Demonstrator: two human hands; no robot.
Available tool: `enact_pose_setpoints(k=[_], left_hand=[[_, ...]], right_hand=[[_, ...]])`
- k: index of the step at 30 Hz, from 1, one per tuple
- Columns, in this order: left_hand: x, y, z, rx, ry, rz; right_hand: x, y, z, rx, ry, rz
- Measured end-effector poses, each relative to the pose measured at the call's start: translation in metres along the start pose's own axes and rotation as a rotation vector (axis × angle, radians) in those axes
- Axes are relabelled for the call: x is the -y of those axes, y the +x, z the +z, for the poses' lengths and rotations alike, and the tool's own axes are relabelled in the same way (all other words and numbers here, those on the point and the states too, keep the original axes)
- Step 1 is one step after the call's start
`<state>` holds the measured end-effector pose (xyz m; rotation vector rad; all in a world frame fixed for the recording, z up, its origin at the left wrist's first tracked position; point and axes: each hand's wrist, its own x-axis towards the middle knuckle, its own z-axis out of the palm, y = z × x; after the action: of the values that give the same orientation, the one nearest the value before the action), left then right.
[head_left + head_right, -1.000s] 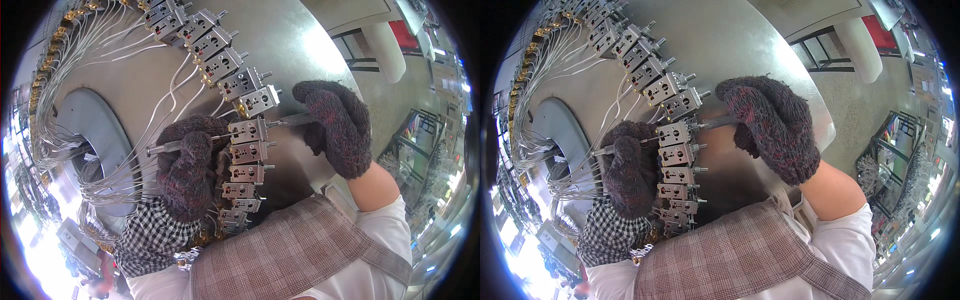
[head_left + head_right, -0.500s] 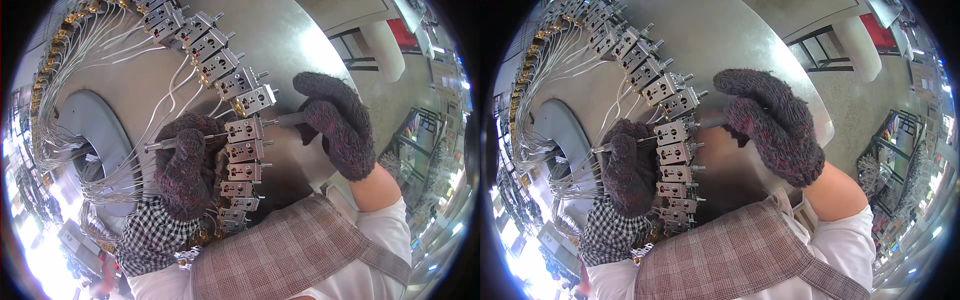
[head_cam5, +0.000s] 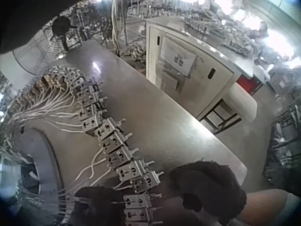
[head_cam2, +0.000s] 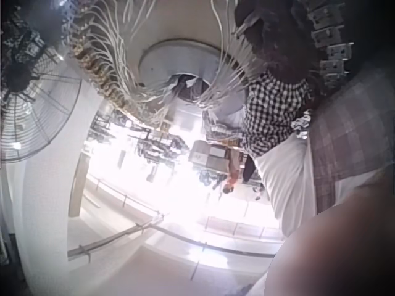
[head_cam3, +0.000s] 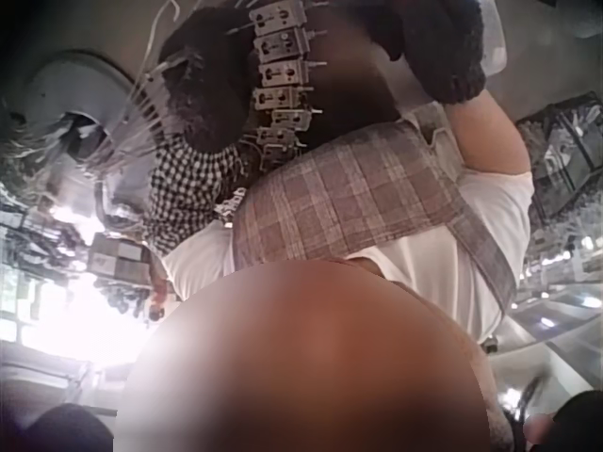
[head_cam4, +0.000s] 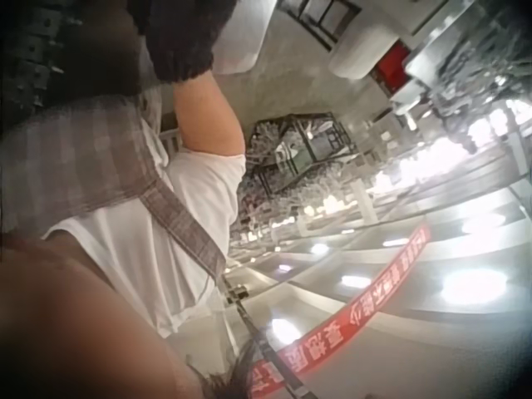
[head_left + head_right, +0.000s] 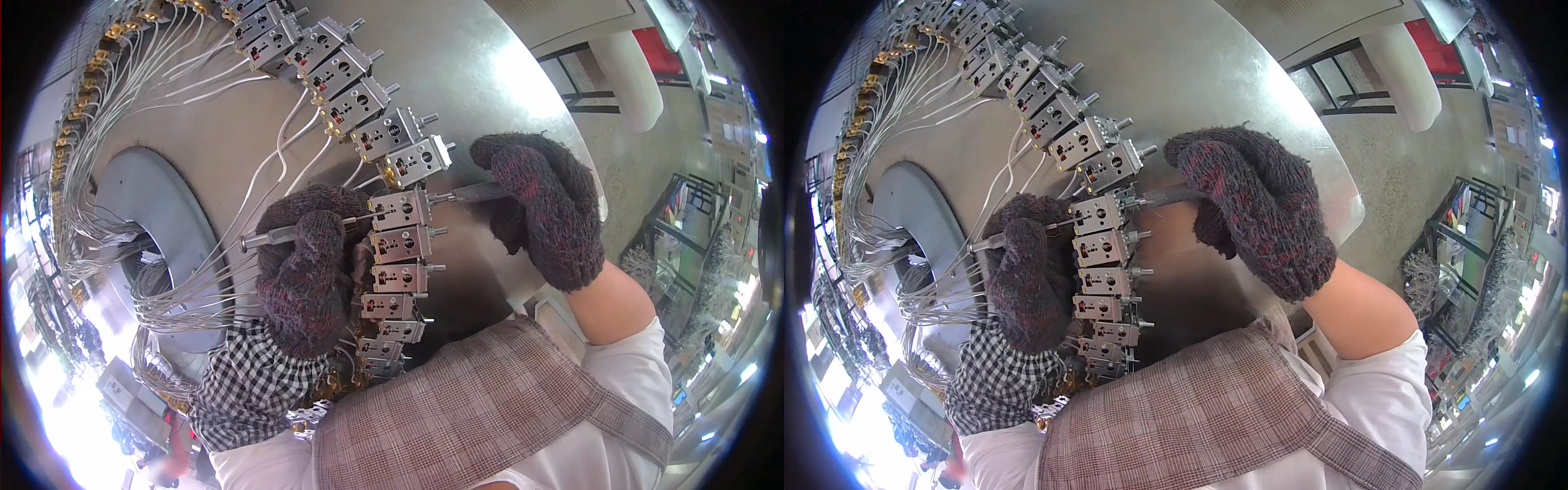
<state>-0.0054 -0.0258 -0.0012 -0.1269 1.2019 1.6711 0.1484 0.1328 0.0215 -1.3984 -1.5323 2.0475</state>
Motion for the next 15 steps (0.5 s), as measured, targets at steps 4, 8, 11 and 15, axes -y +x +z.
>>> enact_pose_setpoints(k=[4,8,11,15], left_hand=[[-0.002,0.002,-0.001,0.092,0.016,-0.009],[0.002,0.005,-0.005,0.071,0.022,0.023],[-0.003,0.004,-0.002,0.037,0.083,-0.080],[-0.006,0.005,0.007,0.007,0.258,-0.111]], right_hand=[[-0.001,0.000,-0.001,0.027,0.031,0.003],[0.000,0.001,-0.002,0.042,0.080,-0.003],[0.001,0.001,-0.001,0.056,0.046,-0.058],[-0.013,0.005,0.000,0.027,0.009,-0.353]])
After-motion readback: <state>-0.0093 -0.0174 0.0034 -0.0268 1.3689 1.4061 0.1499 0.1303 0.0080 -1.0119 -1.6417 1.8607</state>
